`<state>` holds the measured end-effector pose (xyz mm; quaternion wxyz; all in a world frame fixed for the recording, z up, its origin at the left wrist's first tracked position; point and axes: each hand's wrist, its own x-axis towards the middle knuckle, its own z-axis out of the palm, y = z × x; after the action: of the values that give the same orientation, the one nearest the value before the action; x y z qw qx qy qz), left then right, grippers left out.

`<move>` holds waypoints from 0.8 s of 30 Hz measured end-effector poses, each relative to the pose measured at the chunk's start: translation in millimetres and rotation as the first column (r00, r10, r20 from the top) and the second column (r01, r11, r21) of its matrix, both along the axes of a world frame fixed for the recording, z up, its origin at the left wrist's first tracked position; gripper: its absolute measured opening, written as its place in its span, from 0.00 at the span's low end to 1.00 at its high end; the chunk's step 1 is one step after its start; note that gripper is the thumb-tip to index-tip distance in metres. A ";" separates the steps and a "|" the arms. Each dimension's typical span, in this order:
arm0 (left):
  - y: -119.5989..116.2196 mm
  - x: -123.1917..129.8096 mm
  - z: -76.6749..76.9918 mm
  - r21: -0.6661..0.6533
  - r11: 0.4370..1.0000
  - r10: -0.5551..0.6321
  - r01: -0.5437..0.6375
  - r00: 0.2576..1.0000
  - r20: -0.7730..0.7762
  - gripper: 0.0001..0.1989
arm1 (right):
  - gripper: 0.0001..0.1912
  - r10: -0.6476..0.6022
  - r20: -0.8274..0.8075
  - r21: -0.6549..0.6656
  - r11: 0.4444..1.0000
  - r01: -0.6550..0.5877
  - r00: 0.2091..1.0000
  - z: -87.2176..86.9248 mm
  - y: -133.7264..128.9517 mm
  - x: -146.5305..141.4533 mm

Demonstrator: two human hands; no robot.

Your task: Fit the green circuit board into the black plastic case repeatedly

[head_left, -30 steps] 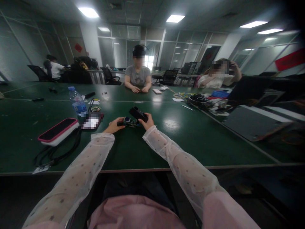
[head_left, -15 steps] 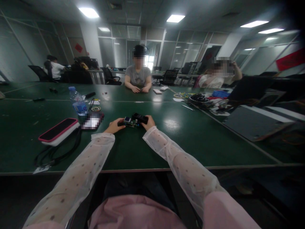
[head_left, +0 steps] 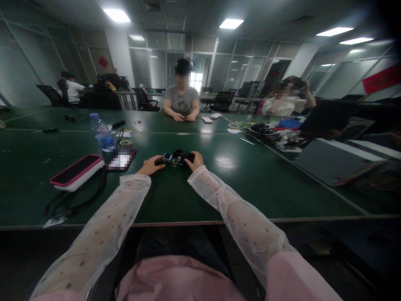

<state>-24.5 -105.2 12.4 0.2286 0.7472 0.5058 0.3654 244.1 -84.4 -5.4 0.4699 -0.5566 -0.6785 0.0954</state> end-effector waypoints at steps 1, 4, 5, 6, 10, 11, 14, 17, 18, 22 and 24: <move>-0.3 0.2 0.4 0.000 1.000 -0.001 0.001 1.000 -0.017 0.24 | 0.23 -0.003 0.002 0.000 1.000 0.003 1.000 0.0 0.3 0.0; -0.9 0.4 1.1 -0.006 1.000 -0.005 0.004 0.997 -0.073 0.24 | 0.23 -0.005 0.009 0.000 1.000 0.005 1.000 -0.3 0.7 -0.1; -1.0 0.4 1.3 -0.006 1.000 -0.005 0.005 0.996 -0.086 0.24 | 0.23 -0.006 0.012 -0.002 1.000 0.006 1.000 -0.3 0.5 -0.1; -1.2 0.5 1.5 -0.005 1.000 -0.006 0.006 0.995 -0.098 0.24 | 0.23 -0.007 0.016 -0.006 1.000 0.007 1.000 -0.2 0.2 -0.1; -1.0 0.7 1.5 -0.002 1.000 -0.003 0.003 0.990 -0.139 0.24 | 0.24 -0.013 0.034 -0.031 0.999 0.014 0.999 1.1 -1.4 -0.4; -0.7 0.6 1.2 0.000 1.000 -0.001 0.000 0.989 -0.147 0.23 | 0.24 -0.015 0.039 -0.036 0.999 0.016 0.999 1.5 -1.7 -0.4; 0.6 -0.2 -0.3 0.004 1.000 0.008 -0.008 0.985 -0.170 0.23 | 0.24 -0.016 0.050 -0.048 0.999 0.018 0.999 2.6 -1.8 -0.6; 1.8 -0.9 -1.5 0.011 1.000 0.008 -0.006 0.981 -0.192 0.21 | 0.24 -0.017 0.057 -0.049 0.999 0.020 0.998 2.9 -1.7 -0.9; 2.0 -1.0 -1.8 0.015 1.000 0.008 -0.006 0.980 -0.199 0.21 | 0.24 -0.018 0.058 -0.047 0.999 0.021 0.998 2.8 -1.8 -1.0; 2.9 -1.1 -2.5 0.023 1.000 0.015 -0.011 0.976 -0.217 0.20 | 0.23 -0.017 0.060 -0.040 0.999 0.020 0.998 2.6 -2.4 -1.0; 3.3 -1.1 -2.7 0.022 1.000 0.017 -0.013 0.975 -0.220 0.20 | 0.23 -0.015 0.061 -0.040 0.999 0.018 0.998 2.9 -2.7 -0.8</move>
<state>-25.6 -101.9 9.7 0.1606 0.7816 0.5299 0.2874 243.3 -87.1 -2.5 0.4385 -0.5742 -0.6857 0.0883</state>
